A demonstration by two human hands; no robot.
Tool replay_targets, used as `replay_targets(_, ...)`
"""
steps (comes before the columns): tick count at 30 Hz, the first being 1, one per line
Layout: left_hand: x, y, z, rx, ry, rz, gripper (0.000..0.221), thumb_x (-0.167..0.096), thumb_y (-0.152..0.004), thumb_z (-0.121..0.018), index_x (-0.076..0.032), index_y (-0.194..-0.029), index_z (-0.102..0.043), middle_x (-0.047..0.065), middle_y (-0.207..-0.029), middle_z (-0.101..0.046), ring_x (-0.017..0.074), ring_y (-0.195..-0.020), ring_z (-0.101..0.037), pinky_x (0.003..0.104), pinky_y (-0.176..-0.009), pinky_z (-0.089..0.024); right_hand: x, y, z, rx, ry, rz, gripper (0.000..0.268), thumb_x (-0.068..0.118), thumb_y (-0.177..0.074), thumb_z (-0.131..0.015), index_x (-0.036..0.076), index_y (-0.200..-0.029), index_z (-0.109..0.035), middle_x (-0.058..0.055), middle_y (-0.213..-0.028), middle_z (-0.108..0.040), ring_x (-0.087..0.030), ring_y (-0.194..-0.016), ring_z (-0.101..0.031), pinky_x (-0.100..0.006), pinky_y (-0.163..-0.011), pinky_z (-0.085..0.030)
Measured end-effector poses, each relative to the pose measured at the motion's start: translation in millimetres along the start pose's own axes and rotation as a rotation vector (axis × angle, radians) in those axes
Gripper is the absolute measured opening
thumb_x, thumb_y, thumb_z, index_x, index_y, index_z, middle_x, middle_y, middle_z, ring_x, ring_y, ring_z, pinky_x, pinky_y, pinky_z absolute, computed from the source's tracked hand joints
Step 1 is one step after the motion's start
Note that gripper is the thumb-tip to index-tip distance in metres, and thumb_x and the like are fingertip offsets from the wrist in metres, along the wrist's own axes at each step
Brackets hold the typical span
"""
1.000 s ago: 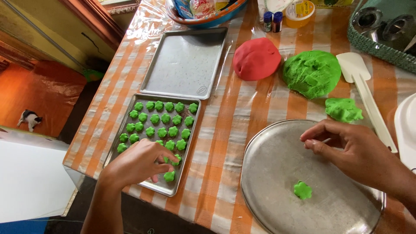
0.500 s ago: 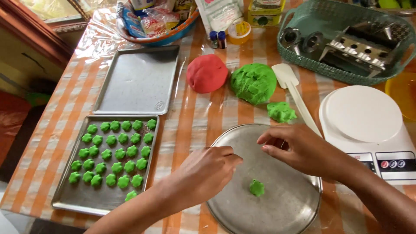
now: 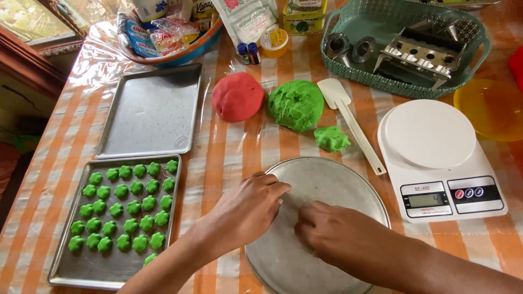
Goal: Rolling out green dough and using a metal mold to cut out small star-shaped portions before placing them on a baking tray.
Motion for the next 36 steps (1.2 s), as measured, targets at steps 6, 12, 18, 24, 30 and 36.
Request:
replay_targets(6,-4,4,5,0.078,0.024,0.034,0.042,-0.011,-0.096,-0.059,-0.004,-0.138,-0.059,0.014,-0.114,-0.069,0.0344,-0.108,-0.062,0.049,-0.081,-0.052,-1,3,-1,0.049,-0.018,-0.024,0.01,-0.003,-0.09,-0.06,0.005,-0.091,-0.066,-0.011,-0.09,-0.057,-0.031,-0.08,-0.058,-0.043,-0.058,-0.048)
replay_targets(12,-3,9,-9,-0.014,-0.026,-0.014,0.03,0.003,-0.091,-0.054,-0.001,-0.119,-0.063,0.014,-0.093,-0.065,0.0361,-0.091,-0.061,0.048,-0.067,-0.051,-1,2,0,0.106,0.008,-0.104,0.01,-0.001,-0.09,-0.061,0.006,-0.097,-0.064,-0.01,-0.097,-0.054,-0.03,-0.093,-0.054,-0.042,-0.062,-0.048)
replay_targets(18,6,7,-6,-0.012,0.096,0.039,0.046,-0.006,-0.091,-0.059,-0.001,-0.137,-0.06,0.015,-0.115,-0.07,0.0336,-0.113,-0.061,0.046,-0.087,-0.052,-20,4,3,0.274,-0.175,-0.254,0.024,0.028,-0.087,-0.082,0.025,-0.097,-0.061,0.004,-0.093,-0.065,-0.026,-0.085,-0.066,-0.046,-0.064,-0.048)
replay_targets(24,-13,6,5,-0.329,0.782,0.074,0.025,-0.016,-0.1,-0.057,-0.004,-0.111,-0.075,0.003,-0.087,-0.074,0.012,-0.081,-0.069,0.032,-0.074,-0.066,-50,-7,50,-0.222,-0.611,-0.646,0.017,0.028,-0.08,-0.085,0.024,-0.097,-0.085,0.008,-0.083,-0.088,-0.005,-0.073,-0.083,-0.02,-0.071,-0.067)
replay_targets(30,3,-9,-11,-0.424,1.067,0.094,0.033,-0.019,-0.094,-0.074,0.006,-0.115,-0.075,0.024,-0.106,-0.076,0.0317,-0.094,-0.076,0.043,-0.076,-0.068,-51,-5,50,-0.51,-1.062,-0.827,0.02,0.002,-0.08,-0.083,-0.003,-0.1,-0.084,-0.017,-0.088,-0.084,-0.023,-0.078,-0.084,-0.036,-0.081,-0.07)
replay_targets(36,2,-9,-4,-0.47,1.004,0.108,0.03,-0.013,-0.087,-0.081,0.006,-0.11,-0.075,0.02,-0.092,-0.077,0.0208,-0.085,-0.073,0.031,-0.069,-0.066,-50,-9,39,-0.571,-1.191,-0.839,0.028,-0.01,-0.082,-0.075,-0.01,-0.11,-0.076,-0.024,-0.094,-0.074,-0.034,-0.089,-0.084,-0.048,-0.084,-0.07)
Point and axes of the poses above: each hand's wrist, its own y-axis away from the middle knuckle, its own z-axis out of the back of the hand, x = y × z, the point moved 4 cm from there along -y, towards the middle knuckle
